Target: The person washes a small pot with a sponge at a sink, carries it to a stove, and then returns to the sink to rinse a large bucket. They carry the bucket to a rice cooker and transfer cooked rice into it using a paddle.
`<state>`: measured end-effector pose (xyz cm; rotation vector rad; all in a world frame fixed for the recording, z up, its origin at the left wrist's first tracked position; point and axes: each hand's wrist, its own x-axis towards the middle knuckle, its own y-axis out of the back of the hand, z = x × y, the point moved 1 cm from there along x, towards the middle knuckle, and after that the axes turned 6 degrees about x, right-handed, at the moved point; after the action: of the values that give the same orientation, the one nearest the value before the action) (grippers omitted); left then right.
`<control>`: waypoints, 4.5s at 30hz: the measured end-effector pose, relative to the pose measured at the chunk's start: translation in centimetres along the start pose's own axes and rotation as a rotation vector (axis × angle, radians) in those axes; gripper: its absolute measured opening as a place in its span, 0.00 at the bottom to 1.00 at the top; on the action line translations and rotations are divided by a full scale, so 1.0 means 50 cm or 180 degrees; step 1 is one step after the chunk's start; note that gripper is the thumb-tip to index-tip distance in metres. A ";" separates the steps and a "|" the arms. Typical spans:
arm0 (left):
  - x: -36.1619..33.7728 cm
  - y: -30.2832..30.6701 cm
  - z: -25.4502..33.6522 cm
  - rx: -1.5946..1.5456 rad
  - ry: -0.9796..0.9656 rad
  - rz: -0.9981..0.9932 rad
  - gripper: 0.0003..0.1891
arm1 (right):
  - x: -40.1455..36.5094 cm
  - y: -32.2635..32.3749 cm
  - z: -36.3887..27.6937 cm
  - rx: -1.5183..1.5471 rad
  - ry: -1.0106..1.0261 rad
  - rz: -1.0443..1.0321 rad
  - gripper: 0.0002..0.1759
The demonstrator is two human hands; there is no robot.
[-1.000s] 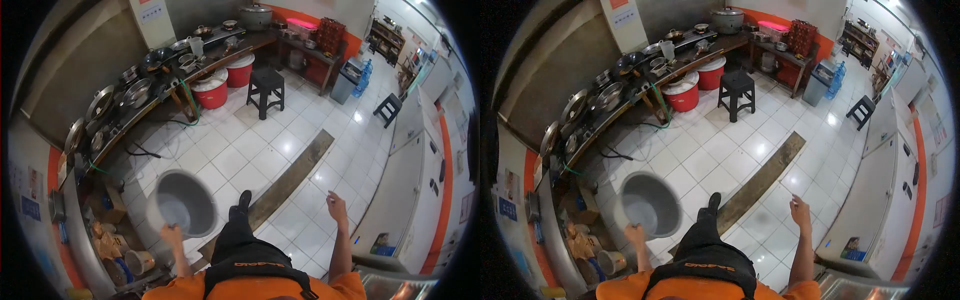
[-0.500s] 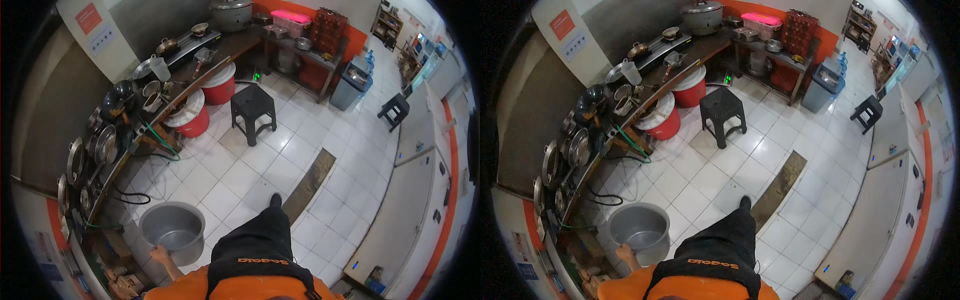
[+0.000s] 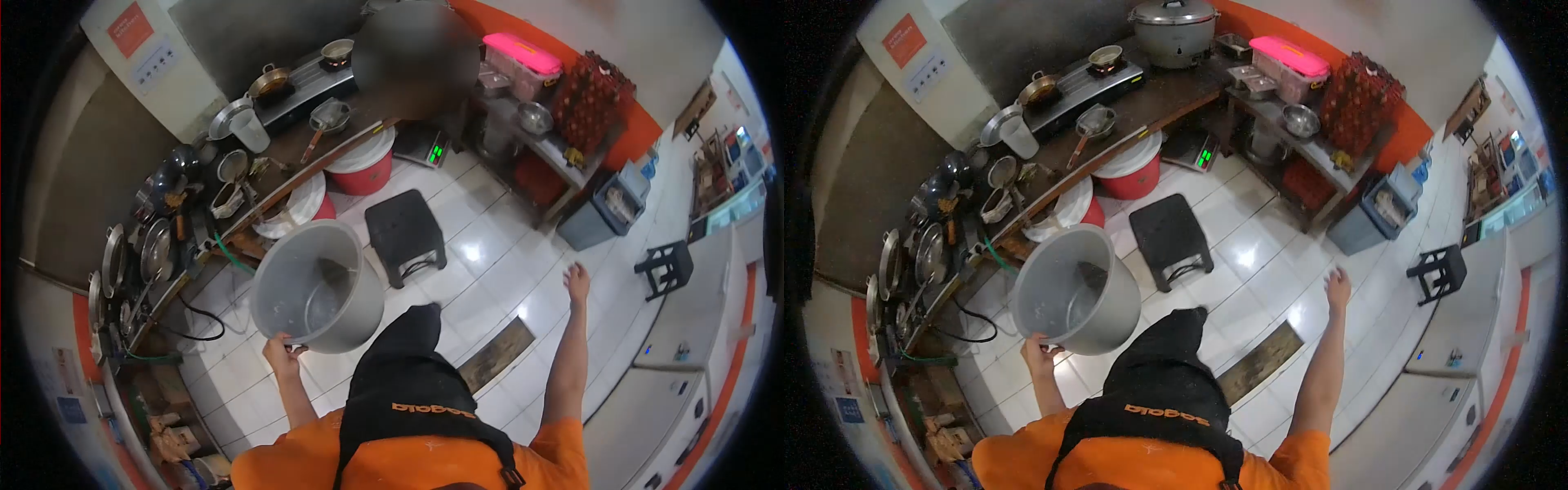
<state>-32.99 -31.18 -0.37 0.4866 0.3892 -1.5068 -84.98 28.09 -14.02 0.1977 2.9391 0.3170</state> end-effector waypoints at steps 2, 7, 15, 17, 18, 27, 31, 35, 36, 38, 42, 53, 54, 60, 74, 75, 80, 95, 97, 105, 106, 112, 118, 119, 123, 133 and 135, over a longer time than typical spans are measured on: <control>0.000 -0.147 0.009 -0.0003 -0.0009 -0.0055 0.04 | 0.135 -0.127 -0.221 -0.0629 0.0995 -0.0376 0.21; 0.026 -0.524 0.094 -0.0066 -0.0470 -0.0067 0.03 | 0.372 -0.252 -0.242 -0.0808 0.1468 -0.1087 0.19; 0.090 -1.080 0.223 -0.0150 -0.0699 -0.0284 0.06 | 0.159 -0.018 0.228 -0.3092 -0.1301 -0.1791 0.24; 0.186 -1.207 0.213 -0.0297 -0.0396 -0.0574 0.06 | 0.167 -0.030 0.095 -0.3123 -0.1160 -0.1947 0.24; 0.197 -1.269 0.224 -0.0276 -0.0411 -0.0584 0.06 | 0.187 -0.039 0.014 -0.3166 -0.1054 -0.2013 0.23; 0.376 -1.792 0.244 -0.0508 -0.0108 -0.0409 0.07 | 0.683 -0.316 -0.517 -0.3519 0.1199 -0.2464 0.21; 0.402 -1.909 0.232 -0.0444 -0.0093 -0.0277 0.07 | 1.167 -0.563 -0.182 -0.1856 0.0179 -0.2142 0.23; 0.512 -1.977 0.106 -0.0417 -0.0365 -0.0256 0.10 | 1.356 -0.849 -0.593 -0.1332 0.0584 -0.2270 0.25; 0.509 -1.967 0.087 -0.0413 -0.0326 -0.0197 0.10 | 1.344 -0.911 -0.671 -0.1119 0.0684 -0.2257 0.25; 0.532 -1.993 0.104 -0.0108 -0.0317 -0.0721 0.12 | 1.312 -1.032 -0.798 -0.0749 0.0611 -0.2451 0.24; 0.517 -2.010 0.133 -0.0169 0.0147 -0.0971 0.18 | 1.321 -1.240 -0.959 -0.0840 0.1061 -0.3086 0.22; 0.531 -1.754 0.074 -0.1117 0.0716 0.0227 0.28 | 1.644 -2.083 -1.292 -0.1281 0.4875 -0.2343 0.33; 0.508 -1.721 0.057 -0.1294 0.0828 0.0557 0.29 | 1.645 -2.127 -1.312 -0.1824 0.5053 -0.2381 0.32; 0.437 -1.755 -0.051 -0.1036 0.1310 0.1313 0.27 | 1.697 -2.290 -1.358 -0.3334 0.5464 -0.3032 0.13; 0.413 -2.120 0.039 -0.0442 0.1539 0.1417 0.27 | 2.037 -2.168 -1.747 -0.1663 0.5138 -0.4189 0.19; 0.409 -2.131 0.037 -0.0441 0.1541 0.1446 0.27 | 2.092 -2.182 -1.750 -0.1812 0.5250 -0.4010 0.17; 0.370 -2.176 0.018 -0.0452 0.1626 0.1602 0.27 | 2.253 -2.156 -1.699 -0.2126 0.4820 -0.3693 0.19; 0.284 -2.258 -0.032 -0.0365 0.1847 0.1894 0.26 | 2.575 -2.249 -1.266 -0.3165 0.3832 -0.4185 0.28; 0.273 -2.257 -0.033 -0.0343 0.1872 0.1927 0.26 | 2.593 -2.254 -1.231 -0.3225 0.4095 -0.4137 0.29; 0.221 -2.236 -0.022 -0.0111 0.1979 0.1962 0.26 | 2.589 -2.240 -1.218 -0.3087 0.3691 -0.4456 0.26; 0.216 -2.236 -0.020 -0.0090 0.1985 0.1968 0.26 | 2.580 -2.239 -1.223 -0.3081 0.3746 -0.4453 0.25; 0.176 -2.201 -0.019 -0.0032 0.2054 0.1968 0.25 | 2.568 -2.220 -1.199 -0.2798 0.3680 -0.4015 0.21; 0.108 -2.105 0.003 -0.0048 0.2001 0.2131 0.25 | 2.491 -1.985 -1.226 -0.5296 0.2307 -0.3876 0.11; 0.098 -2.080 0.008 -0.0072 0.1961 0.2183 0.25 | 2.455 -1.949 -1.219 -0.5338 0.1938 -0.4761 0.11; 0.139 -1.974 0.023 0.0119 0.1379 0.2209 0.24 | 2.490 -1.872 -0.695 -0.4247 0.1896 -0.5044 0.22; 0.393 -2.156 0.297 0.0861 0.1231 0.0800 0.38 | 2.264 -1.852 -0.886 -0.4730 0.1487 -0.3968 0.27; 0.380 -2.184 0.325 0.0785 0.1124 0.0626 0.38 | 2.238 -1.758 -0.875 -0.5031 0.2268 -0.2747 0.19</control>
<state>-142.19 -55.97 -3.71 0.9661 0.4171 -1.2828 -212.34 -48.92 -9.69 -1.4704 1.9008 2.5078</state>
